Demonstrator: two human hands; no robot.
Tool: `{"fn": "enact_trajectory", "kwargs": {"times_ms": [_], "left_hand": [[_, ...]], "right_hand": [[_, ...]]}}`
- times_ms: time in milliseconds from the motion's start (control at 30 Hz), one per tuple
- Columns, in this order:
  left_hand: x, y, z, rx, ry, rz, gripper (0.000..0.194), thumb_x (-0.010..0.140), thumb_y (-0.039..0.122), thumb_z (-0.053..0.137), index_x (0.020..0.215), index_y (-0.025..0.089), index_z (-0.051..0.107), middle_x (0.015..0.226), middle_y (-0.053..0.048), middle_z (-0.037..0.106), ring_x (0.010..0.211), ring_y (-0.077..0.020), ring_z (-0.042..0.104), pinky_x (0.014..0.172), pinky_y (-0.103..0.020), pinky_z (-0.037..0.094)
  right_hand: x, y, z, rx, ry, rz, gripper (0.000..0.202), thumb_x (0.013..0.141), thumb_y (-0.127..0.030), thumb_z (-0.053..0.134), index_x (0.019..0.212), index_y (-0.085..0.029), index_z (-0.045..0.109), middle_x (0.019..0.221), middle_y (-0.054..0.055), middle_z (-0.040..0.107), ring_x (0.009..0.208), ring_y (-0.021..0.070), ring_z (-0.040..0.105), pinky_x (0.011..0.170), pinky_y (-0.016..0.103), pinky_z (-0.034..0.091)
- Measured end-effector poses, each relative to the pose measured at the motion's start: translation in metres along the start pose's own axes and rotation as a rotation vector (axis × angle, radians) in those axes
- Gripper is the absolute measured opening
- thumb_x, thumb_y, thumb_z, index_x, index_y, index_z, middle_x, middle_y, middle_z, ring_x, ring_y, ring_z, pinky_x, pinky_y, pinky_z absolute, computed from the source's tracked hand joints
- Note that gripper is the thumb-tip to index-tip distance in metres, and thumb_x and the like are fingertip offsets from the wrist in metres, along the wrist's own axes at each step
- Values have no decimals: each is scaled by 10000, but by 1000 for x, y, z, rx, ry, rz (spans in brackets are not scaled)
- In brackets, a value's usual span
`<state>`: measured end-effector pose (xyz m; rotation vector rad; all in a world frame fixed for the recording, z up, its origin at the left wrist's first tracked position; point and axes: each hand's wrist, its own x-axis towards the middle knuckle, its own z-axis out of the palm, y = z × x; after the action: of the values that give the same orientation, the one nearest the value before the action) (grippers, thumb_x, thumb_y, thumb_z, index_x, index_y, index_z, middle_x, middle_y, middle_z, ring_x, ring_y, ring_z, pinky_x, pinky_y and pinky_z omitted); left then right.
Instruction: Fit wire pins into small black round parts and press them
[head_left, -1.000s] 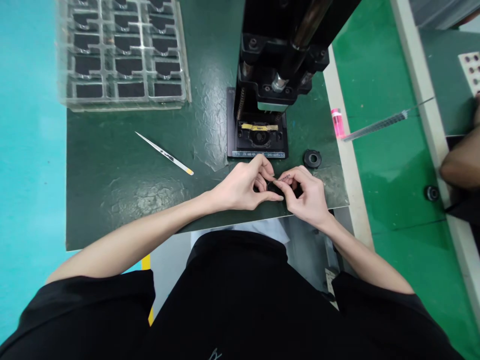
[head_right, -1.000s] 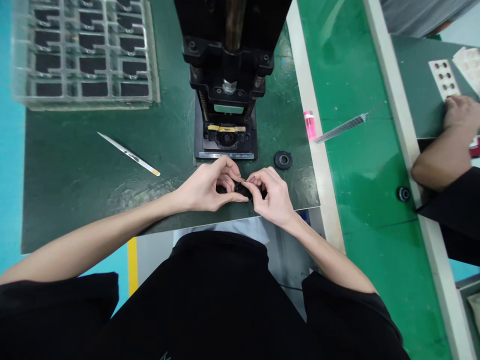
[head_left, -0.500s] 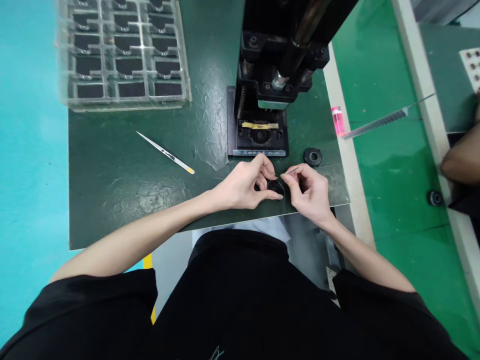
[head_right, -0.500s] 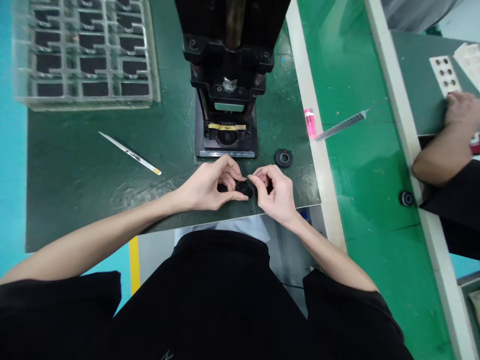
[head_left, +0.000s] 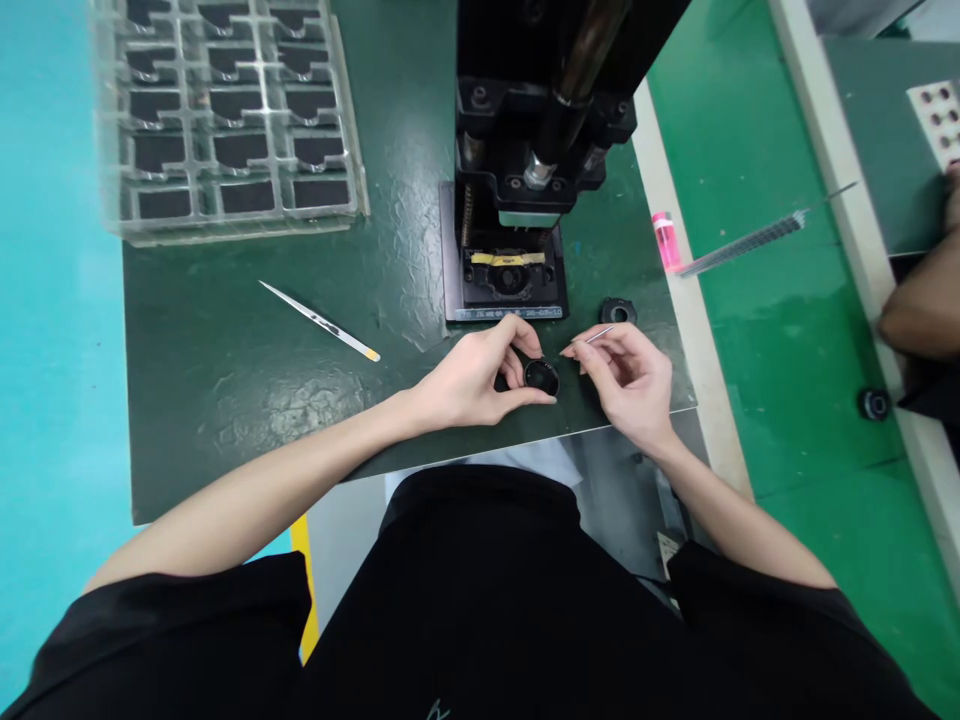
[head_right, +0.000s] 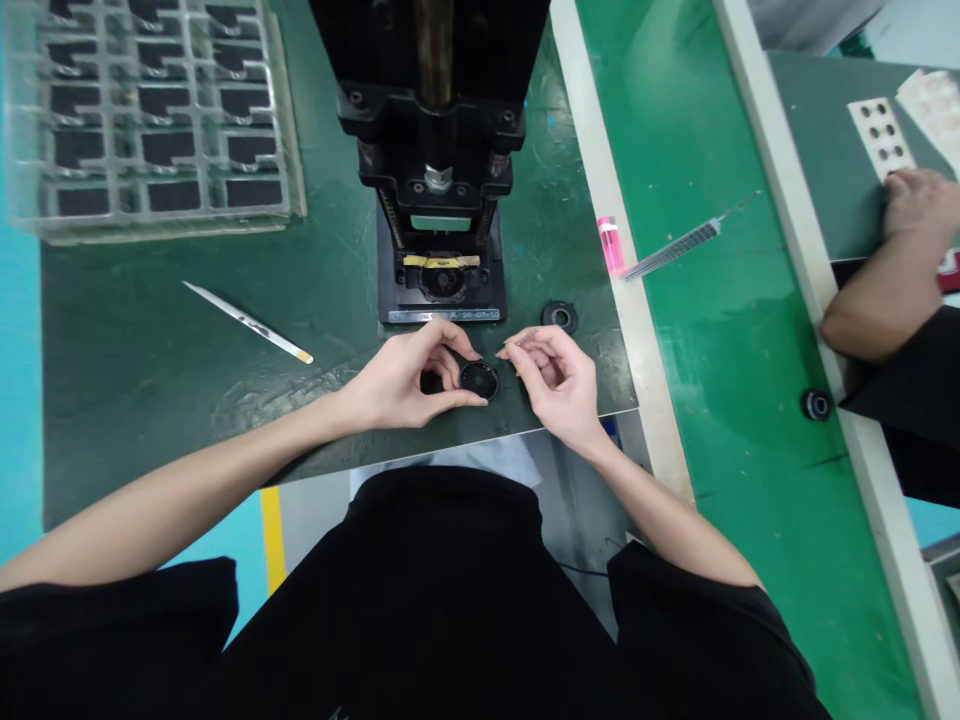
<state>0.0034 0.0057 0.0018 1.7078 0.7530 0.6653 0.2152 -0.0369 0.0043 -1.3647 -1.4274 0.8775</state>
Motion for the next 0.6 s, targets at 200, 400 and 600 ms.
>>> {"fn": "enact_trajectory", "kwargs": {"times_ms": [200,400,600], "left_hand": [[-1,-2,1,55,-7,19,459,830,413,826,1064,190,500,768,37,630,631,-109,661,622,-241,554],[-1,-4,1,60,-7,40,444,839,399,821,1069,189,504,729,54,601,638,-111,661,627,-235,541],[-2,2,-4,165,64,102,447,851,436,807,1093,188,525,827,24,632,674,-106,660,663,-240,561]], "right_hand": [[1,-2,0,-47,-22,3,287,967,-504,657,871,-240,599,889,46,727,784,171,728,653,301,612],[1,-3,1,-13,10,-7,225,948,-460,698,942,-242,644,908,44,728,792,173,733,698,315,625],[1,1,0,9,-14,5,256,937,-478,705,903,-238,625,891,42,730,791,180,745,747,329,644]]}}
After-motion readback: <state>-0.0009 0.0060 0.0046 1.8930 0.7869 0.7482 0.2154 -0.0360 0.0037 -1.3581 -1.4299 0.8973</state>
